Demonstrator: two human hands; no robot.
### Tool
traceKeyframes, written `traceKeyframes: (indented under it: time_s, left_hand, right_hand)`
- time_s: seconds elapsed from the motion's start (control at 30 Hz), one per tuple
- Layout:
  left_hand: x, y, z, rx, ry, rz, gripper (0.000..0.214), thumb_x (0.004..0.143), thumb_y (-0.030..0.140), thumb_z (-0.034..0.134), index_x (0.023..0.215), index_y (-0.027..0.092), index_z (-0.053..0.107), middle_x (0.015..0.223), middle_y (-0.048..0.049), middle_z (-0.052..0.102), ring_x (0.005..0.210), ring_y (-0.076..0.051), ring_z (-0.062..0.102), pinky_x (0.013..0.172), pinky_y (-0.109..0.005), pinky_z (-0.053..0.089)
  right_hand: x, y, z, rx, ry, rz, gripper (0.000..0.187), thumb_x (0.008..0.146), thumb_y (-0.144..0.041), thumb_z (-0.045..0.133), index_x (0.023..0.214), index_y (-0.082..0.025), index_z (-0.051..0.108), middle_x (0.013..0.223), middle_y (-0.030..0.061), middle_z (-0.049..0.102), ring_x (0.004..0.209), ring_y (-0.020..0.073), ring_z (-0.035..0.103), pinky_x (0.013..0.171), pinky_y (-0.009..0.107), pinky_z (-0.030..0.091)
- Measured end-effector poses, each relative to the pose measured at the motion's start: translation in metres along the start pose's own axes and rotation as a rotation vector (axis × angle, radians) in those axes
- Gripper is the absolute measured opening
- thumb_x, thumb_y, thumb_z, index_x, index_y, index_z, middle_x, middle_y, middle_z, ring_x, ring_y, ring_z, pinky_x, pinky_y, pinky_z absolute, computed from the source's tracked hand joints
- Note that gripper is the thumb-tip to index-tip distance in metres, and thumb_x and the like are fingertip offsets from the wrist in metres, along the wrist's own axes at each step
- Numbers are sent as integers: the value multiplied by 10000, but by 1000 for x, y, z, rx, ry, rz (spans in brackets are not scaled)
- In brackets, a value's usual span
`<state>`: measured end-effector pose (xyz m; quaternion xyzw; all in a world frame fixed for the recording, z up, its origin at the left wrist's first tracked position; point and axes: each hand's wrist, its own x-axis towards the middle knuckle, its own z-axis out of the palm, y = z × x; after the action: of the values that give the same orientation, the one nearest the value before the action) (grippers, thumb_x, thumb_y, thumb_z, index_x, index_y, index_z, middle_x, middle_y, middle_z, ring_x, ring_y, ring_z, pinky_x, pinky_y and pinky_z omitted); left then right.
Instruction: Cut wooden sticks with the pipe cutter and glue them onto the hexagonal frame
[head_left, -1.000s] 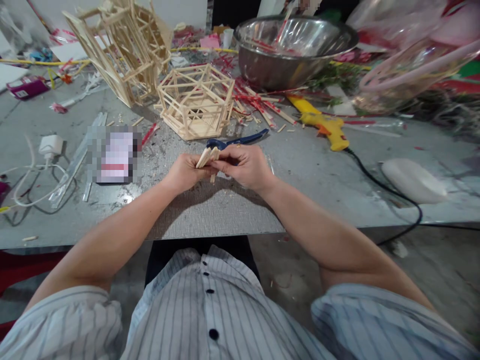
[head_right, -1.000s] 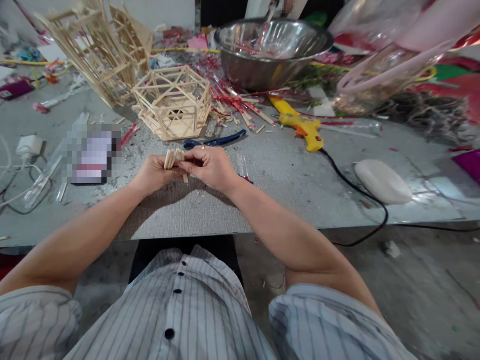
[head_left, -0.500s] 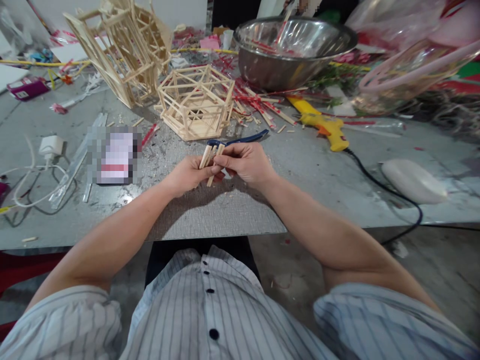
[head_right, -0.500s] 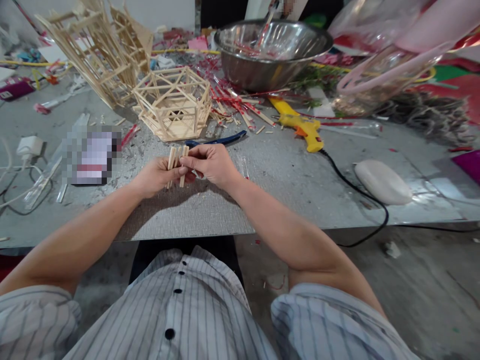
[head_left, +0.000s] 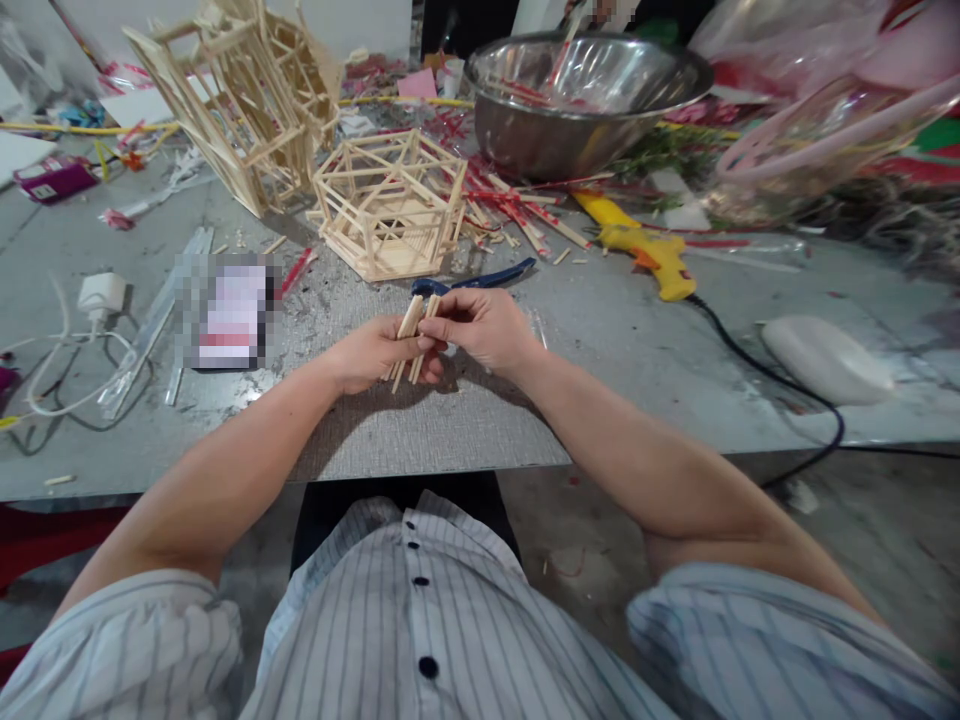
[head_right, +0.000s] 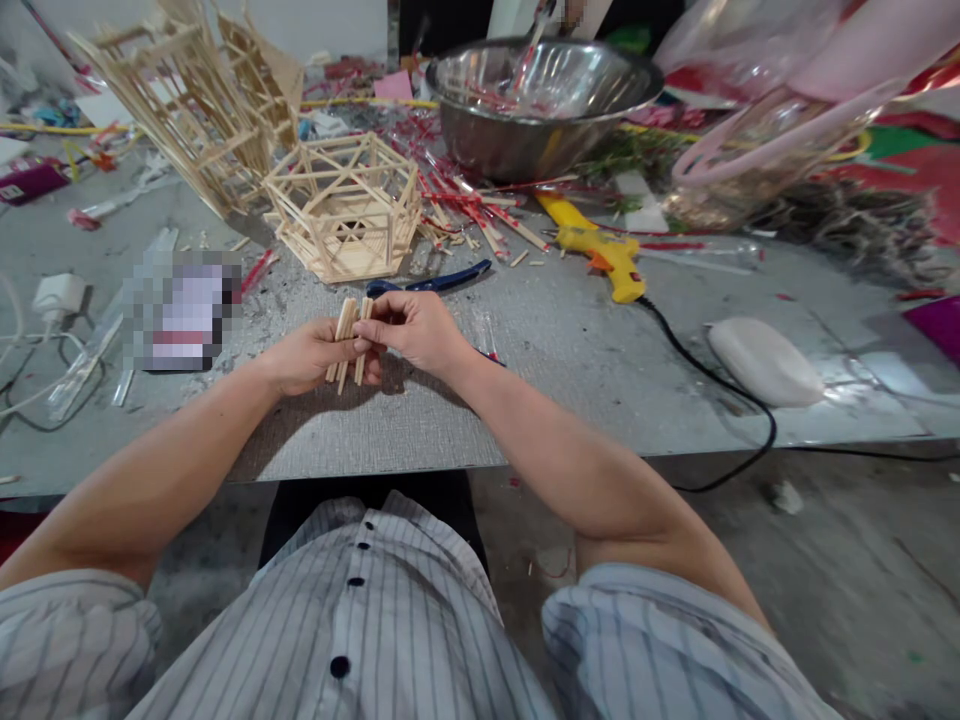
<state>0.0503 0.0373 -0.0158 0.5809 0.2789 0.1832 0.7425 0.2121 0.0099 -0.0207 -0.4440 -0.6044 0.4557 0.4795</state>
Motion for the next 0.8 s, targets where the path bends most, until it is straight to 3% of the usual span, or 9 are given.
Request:
traceKeyframes:
  time_s: [0.07, 0.17, 0.27, 0.37, 0.53, 0.67, 0.8]
  left_hand:
    - [1, 1, 1, 35, 41, 44, 193, 815, 310, 625, 760, 141, 549, 606, 15, 555, 547, -102, 563, 622, -292, 502]
    - [1, 6, -4, 230, 248, 129, 144, 857, 288, 543, 774, 173, 520, 578, 44, 465, 493, -85, 478, 581, -268, 458]
    - [-2, 12, -17, 693, 523, 195, 95, 846, 274, 556, 814, 185, 547, 625, 13, 509, 631, -138, 545, 658, -273, 426]
    - [-4, 14, -31, 1119, 700, 118, 146, 830, 330, 586, 865, 188, 569, 722, -34, 580, 823, -211, 586, 742, -302, 396]
    - [-2, 11, -43, 1333, 805, -14, 233, 783, 405, 636, 873, 201, 568, 743, -63, 589, 884, -276, 573, 768, -358, 372]
    - [1, 6, -47, 1247, 781, 17, 237, 779, 416, 642, 838, 199, 564, 746, -48, 569, 943, -257, 538, 814, -351, 338]
    - [1, 2, -49, 1301, 767, 26, 235, 794, 409, 625, 856, 191, 559, 820, -65, 578, 969, -262, 500, 809, -356, 324]
  right_hand:
    - [1, 3, -1, -28, 26, -45, 361, 662, -523, 706, 731, -190, 584, 673, -5, 599, 592, 115, 539, 577, 288, 473]
    - [2, 7, -4, -142, 126, -105, 359, 711, -510, 671, 854, -189, 595, 766, 8, 609, 673, 118, 543, 636, 288, 466]
    - [3, 9, -11, -286, 195, -128, 332, 759, -477, 638, 916, -186, 609, 796, 20, 619, 668, 117, 520, 638, 291, 440]
    - [4, 10, -17, -388, 239, -158, 268, 785, -433, 619, 888, -185, 624, 783, 24, 630, 623, 116, 497, 628, 299, 424]
    - [9, 15, -30, -560, 339, -174, 165, 793, -346, 600, 847, -198, 646, 767, 25, 645, 628, 130, 522, 648, 307, 424]
    - [15, 19, -48, -702, 467, -125, 130, 784, -301, 589, 848, -208, 654, 793, 27, 670, 664, 154, 558, 676, 325, 434]
    - [23, 22, -69, -852, 560, -8, 135, 806, -284, 571, 872, -210, 663, 860, 66, 680, 791, 214, 602, 776, 388, 450]
